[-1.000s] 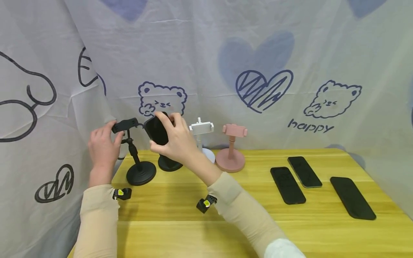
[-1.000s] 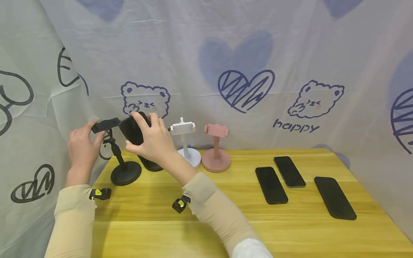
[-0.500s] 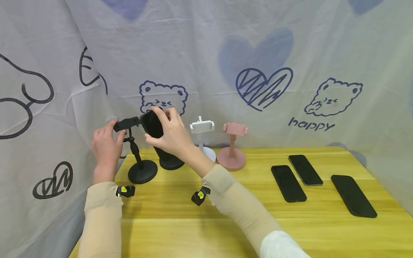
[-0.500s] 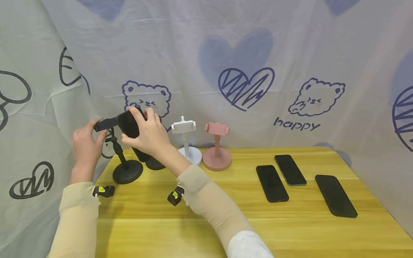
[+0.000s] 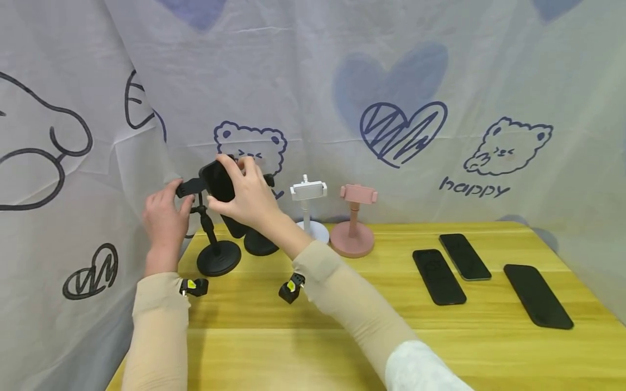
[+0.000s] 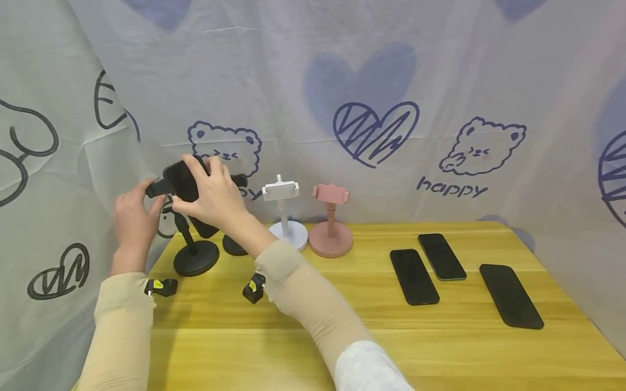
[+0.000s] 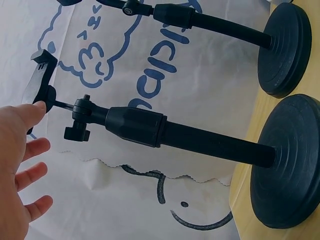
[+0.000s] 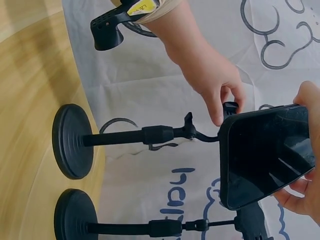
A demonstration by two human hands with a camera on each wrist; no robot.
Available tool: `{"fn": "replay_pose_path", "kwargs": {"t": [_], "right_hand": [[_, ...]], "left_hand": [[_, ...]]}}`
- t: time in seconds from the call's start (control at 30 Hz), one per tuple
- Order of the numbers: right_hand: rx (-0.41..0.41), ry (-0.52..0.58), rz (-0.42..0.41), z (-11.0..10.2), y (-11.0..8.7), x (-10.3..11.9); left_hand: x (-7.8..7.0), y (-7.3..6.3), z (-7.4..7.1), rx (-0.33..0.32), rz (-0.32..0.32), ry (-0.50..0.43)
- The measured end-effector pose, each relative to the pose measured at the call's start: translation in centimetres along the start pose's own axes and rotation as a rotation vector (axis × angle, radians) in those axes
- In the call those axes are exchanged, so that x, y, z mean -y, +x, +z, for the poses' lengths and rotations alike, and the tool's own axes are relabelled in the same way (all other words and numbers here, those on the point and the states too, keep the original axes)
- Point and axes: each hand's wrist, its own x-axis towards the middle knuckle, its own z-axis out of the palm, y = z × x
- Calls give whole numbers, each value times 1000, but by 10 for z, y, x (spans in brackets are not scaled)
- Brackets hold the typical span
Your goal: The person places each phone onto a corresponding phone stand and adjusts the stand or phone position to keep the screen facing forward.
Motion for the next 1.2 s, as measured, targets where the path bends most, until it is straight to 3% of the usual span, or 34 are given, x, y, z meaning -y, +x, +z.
{"fn": "replay_pose_path", "kwargs": {"t": [0.4,0.6,0.9,1.2], "right_hand": [[76,80,34,14,19,3],[100,146,80,19,30,6],[94,194,94,29,41,9],[99,223,114,40,48,9]], "left_hand": [[4,1,-2,-20,34,-18],[4,2,-3,4,26,-8],[0,6,-5,21,-9,5],[1,6,-5,7,15,-27]]}}
